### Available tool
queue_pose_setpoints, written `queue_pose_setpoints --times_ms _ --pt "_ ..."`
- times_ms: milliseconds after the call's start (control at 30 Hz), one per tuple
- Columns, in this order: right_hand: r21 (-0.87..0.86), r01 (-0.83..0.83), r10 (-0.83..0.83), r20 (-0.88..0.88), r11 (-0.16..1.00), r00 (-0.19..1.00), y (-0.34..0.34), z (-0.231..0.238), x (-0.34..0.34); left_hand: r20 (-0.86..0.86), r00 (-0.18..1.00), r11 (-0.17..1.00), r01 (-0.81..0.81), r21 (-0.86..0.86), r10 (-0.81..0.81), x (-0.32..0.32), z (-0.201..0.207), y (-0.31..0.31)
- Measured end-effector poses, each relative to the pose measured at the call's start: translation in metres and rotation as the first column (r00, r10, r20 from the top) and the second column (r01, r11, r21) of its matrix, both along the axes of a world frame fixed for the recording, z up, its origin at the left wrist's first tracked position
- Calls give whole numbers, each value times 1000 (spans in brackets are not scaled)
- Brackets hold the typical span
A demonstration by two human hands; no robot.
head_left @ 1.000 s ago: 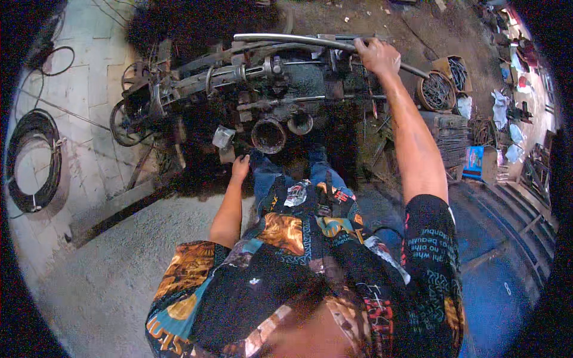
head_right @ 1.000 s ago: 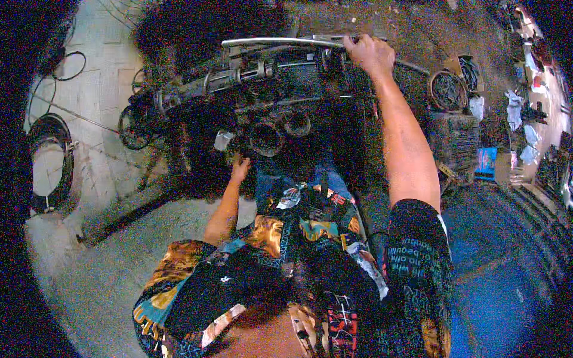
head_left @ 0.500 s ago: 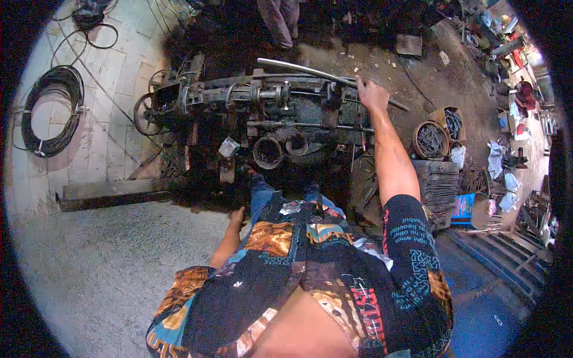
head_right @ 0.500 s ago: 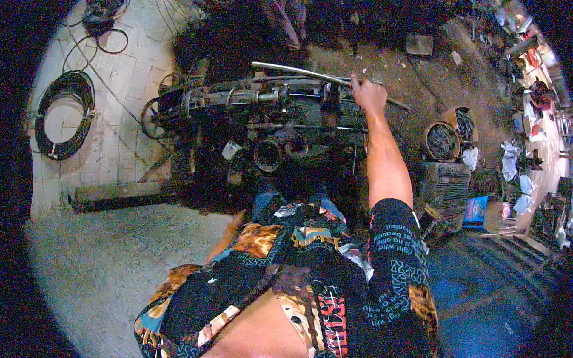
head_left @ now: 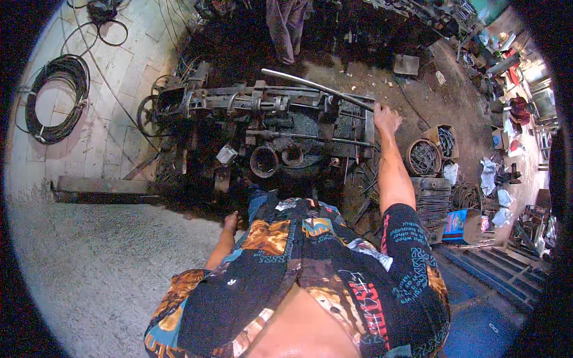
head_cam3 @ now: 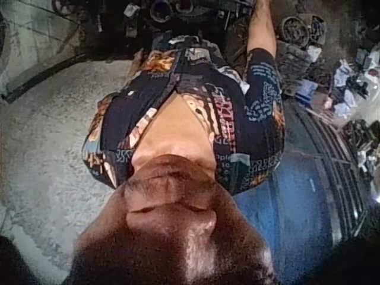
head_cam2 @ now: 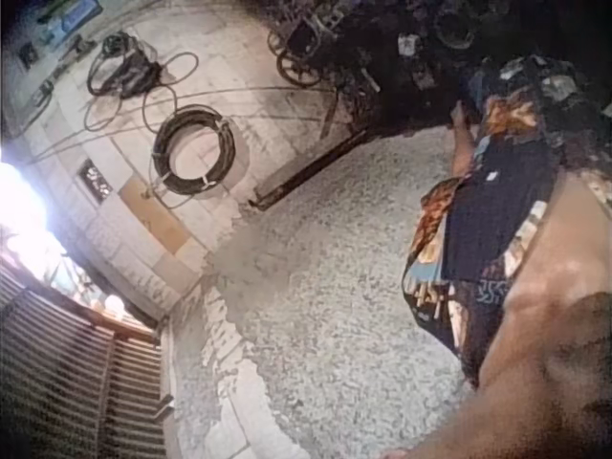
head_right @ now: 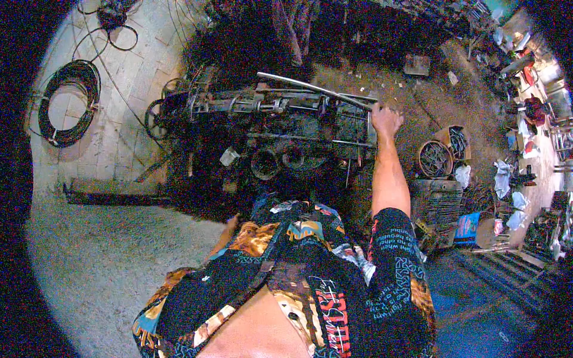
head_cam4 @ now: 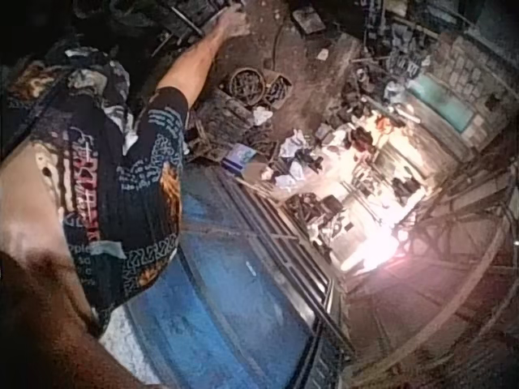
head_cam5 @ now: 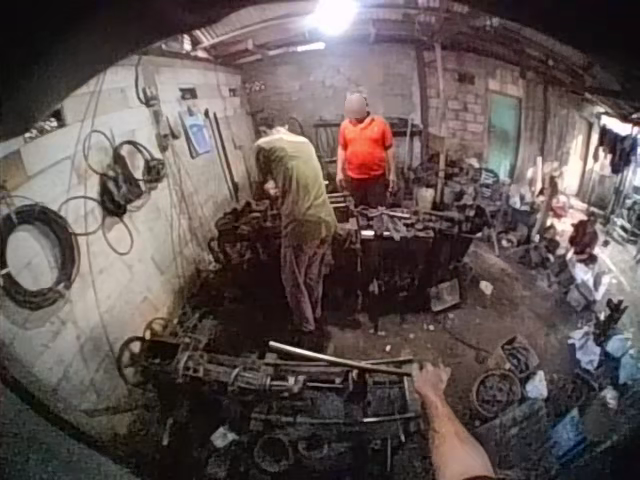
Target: The recorder uses a manual tube-bending machine to shape a metal pipe.
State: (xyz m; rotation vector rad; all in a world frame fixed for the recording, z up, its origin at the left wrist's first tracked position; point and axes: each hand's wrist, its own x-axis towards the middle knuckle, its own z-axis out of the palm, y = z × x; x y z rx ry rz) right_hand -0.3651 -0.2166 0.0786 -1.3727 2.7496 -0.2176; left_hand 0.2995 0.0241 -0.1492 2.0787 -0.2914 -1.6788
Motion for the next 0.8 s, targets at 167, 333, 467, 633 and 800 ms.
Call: queue_pose_setpoints --times_ms 167,333,467,633,800 --pt "-102 56 -59 -29 993 998 2 -4 4 356 893 927 345 -148 -275 -5 34 -58" --pt "-55 124 -123 21 991 992 -1 -5 3 725 660 693 616 -374 -195 -55 117 -140" --pt "-152 125 -118 53 980 992 1 -8 5 702 700 459 670 -583 -131 -121 203 -218" --pt "-280 280 -327 -137 918 935 1 -6 19 849 526 116 847 -518 -55 -201 292 -296" --pt "-674 685 -401 567 276 719 -23 -12 31 921 380 -171 917 -362 90 -267 337 -364"
